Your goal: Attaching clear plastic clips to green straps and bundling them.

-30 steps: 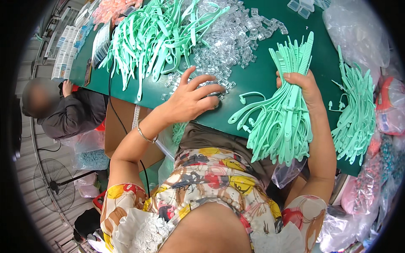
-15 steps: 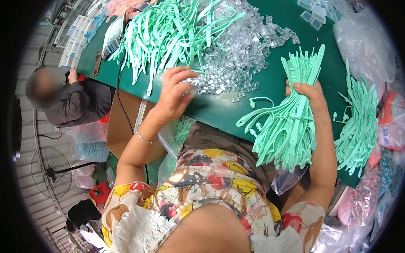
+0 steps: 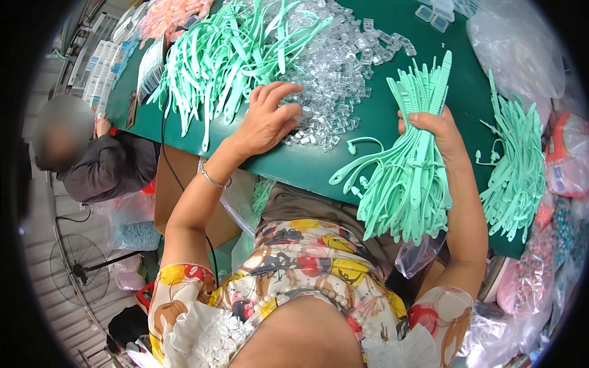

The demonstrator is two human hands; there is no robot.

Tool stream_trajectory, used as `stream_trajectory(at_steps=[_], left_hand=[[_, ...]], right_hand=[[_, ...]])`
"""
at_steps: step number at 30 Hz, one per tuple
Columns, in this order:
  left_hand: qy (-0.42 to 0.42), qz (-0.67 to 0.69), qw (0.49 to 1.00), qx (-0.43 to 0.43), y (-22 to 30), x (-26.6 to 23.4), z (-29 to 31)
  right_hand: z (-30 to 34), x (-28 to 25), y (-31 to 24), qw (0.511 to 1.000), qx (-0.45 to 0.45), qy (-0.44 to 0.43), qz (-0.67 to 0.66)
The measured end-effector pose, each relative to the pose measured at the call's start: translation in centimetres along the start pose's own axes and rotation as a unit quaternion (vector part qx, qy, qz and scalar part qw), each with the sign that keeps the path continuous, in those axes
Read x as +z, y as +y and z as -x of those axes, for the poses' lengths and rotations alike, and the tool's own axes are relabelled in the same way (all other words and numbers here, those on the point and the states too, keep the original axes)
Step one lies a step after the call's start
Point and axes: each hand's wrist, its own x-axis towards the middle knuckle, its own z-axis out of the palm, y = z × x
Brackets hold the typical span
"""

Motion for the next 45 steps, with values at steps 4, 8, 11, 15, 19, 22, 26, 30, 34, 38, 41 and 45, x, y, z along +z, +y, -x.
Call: stream_trajectory(at_steps=[4,8,11,15,19,22,26,30,34,38,41,45], left_hand=[[0.055,-0.008,0.998,-0.006,-0.2,0.5,-1.3],[0.088,-0.013,0.993,-0.08,1.6,-1.0,-1.4],[0.105,-0.029,0.988,-0.113,3.6,-2.6,-2.8],[0.066,0.502,0.836,-0.211,4.9,-0.7,-6.5],[-0.023,0.608,0.739,-0.289,5.7,1.7,-10.7],[-0.049,0.651,0.7,-0.29,5.9,3.1,-12.2],[-0.022,0.722,0.638,-0.269,6.0,3.9,-12.2],[-0.003,0.752,0.605,-0.26,6.3,3.8,-12.2],[0.014,0.722,0.648,-0.241,6.6,4.2,-12.1],[0.015,0.724,0.641,-0.255,6.5,4.0,-12.0],[0.025,0.735,0.623,-0.265,6.6,4.0,-11.8],[0.017,0.757,0.59,-0.28,6.6,3.9,-11.6]], right_hand=[[-0.2,-0.3,-0.2,1.0,0.015,-0.011,0.001],[0.1,0.0,-0.2,1.0,0.004,0.002,-0.022],[0.1,-0.1,-0.3,1.0,-0.004,-0.005,-0.008],[0.0,0.5,-0.6,1.0,-0.008,-0.006,-0.005],[0.2,0.4,-0.7,1.0,-0.01,0.001,-0.03],[0.3,0.3,-0.9,1.0,-0.002,0.005,-0.023],[0.5,0.7,-1.4,0.999,0.021,0.044,-0.018],[0.7,1.3,-1.9,0.997,0.032,0.066,-0.006],[0.6,1.3,-1.5,0.997,0.02,0.073,-0.014],[0.4,1.0,-0.8,0.998,0.0,0.064,-0.015],[0.5,1.1,-0.7,0.997,0.0,0.076,-0.009],[0.8,1.2,-1.1,0.996,-0.003,0.091,-0.013]])
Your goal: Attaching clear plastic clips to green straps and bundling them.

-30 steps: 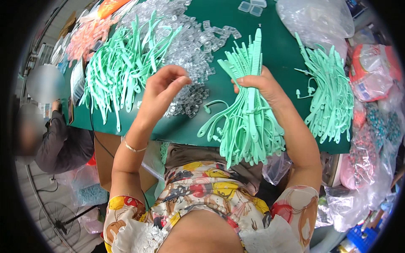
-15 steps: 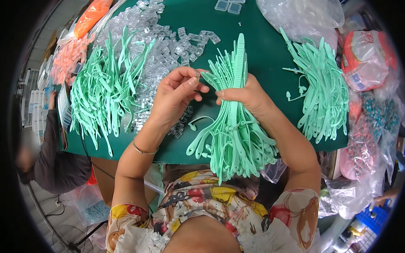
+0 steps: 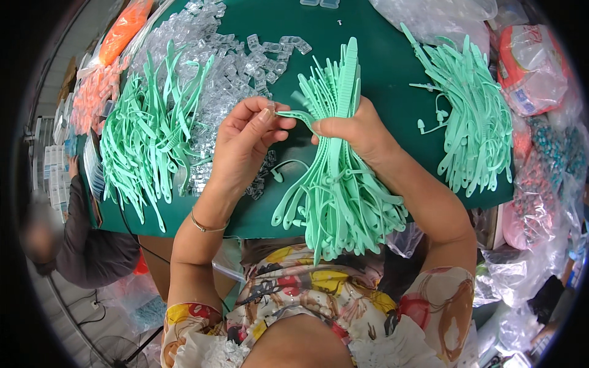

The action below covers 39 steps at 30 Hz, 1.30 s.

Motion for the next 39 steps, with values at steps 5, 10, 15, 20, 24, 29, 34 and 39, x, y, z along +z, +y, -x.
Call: stream_trajectory(at_steps=[5,10,15,20,24,29,34,39], left_hand=[[0.008,0.047,0.998,-0.031,0.1,-0.2,0.1],[-0.002,0.056,0.998,-0.028,0.3,-0.1,0.2],[0.004,0.043,0.999,-0.024,0.2,-0.2,0.2],[0.014,0.035,0.998,-0.042,0.5,-0.5,0.1],[0.009,0.069,0.995,-0.077,0.5,-1.3,-0.1],[0.0,0.065,0.992,-0.107,0.5,-1.2,-0.1],[-0.009,0.052,0.993,-0.102,0.6,-1.2,0.0],[0.008,-0.01,0.996,-0.085,0.6,-0.8,0.2]], right_hand=[[0.1,0.3,-0.1,1.0,0.008,0.01,-0.005],[-0.1,0.1,0.3,0.999,-0.025,-0.02,0.006],[0.0,0.2,-0.1,1.0,-0.011,-0.016,0.012],[-0.1,-0.2,0.4,0.999,-0.026,-0.033,0.031],[0.7,0.5,-0.1,0.998,-0.043,-0.008,0.035],[0.6,0.6,-0.2,0.997,-0.063,0.009,0.053],[0.5,0.7,-0.3,0.994,-0.051,0.014,0.091],[0.4,0.8,-0.3,0.994,-0.047,0.013,0.099]])
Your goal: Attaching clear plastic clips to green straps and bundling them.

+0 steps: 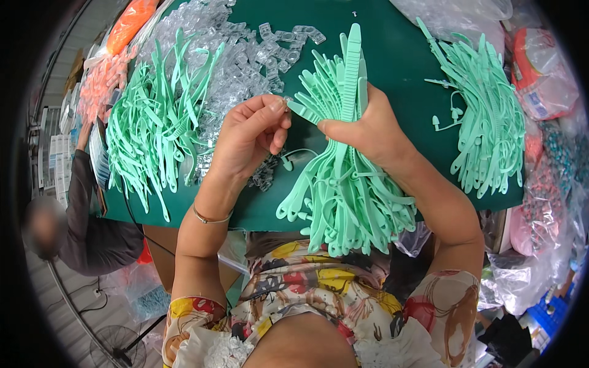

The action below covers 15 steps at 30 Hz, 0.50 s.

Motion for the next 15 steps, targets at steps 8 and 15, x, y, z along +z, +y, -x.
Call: stream_trajectory(at_steps=[8,15], left_hand=[[0.034,-0.111,0.992,0.039,0.48,0.61,0.57],[0.045,-0.203,0.977,0.053,0.82,0.31,0.5]], right_hand=[[-0.11,0.23,0.15,1.0,-0.004,0.002,0.027],[-0.15,0.26,0.48,0.999,-0.023,0.008,0.039]])
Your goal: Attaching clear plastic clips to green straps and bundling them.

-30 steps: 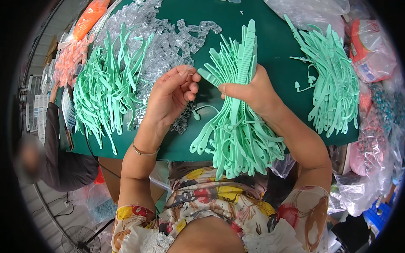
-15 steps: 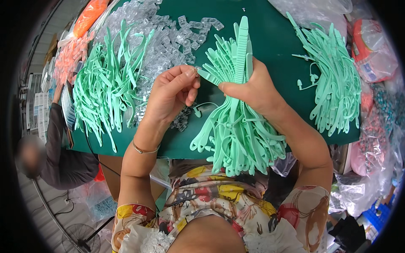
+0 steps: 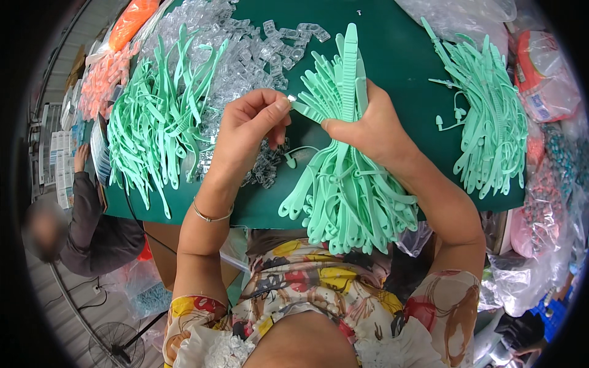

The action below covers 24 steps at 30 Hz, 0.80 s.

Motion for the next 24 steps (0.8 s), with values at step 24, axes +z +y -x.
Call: stream_trajectory(at_steps=[24], left_hand=[[-0.017,-0.045,0.999,-0.02,-0.25,0.64,0.03]], right_hand=[[0.25,0.01,-0.06,0.999,-0.033,-0.01,0.003]])
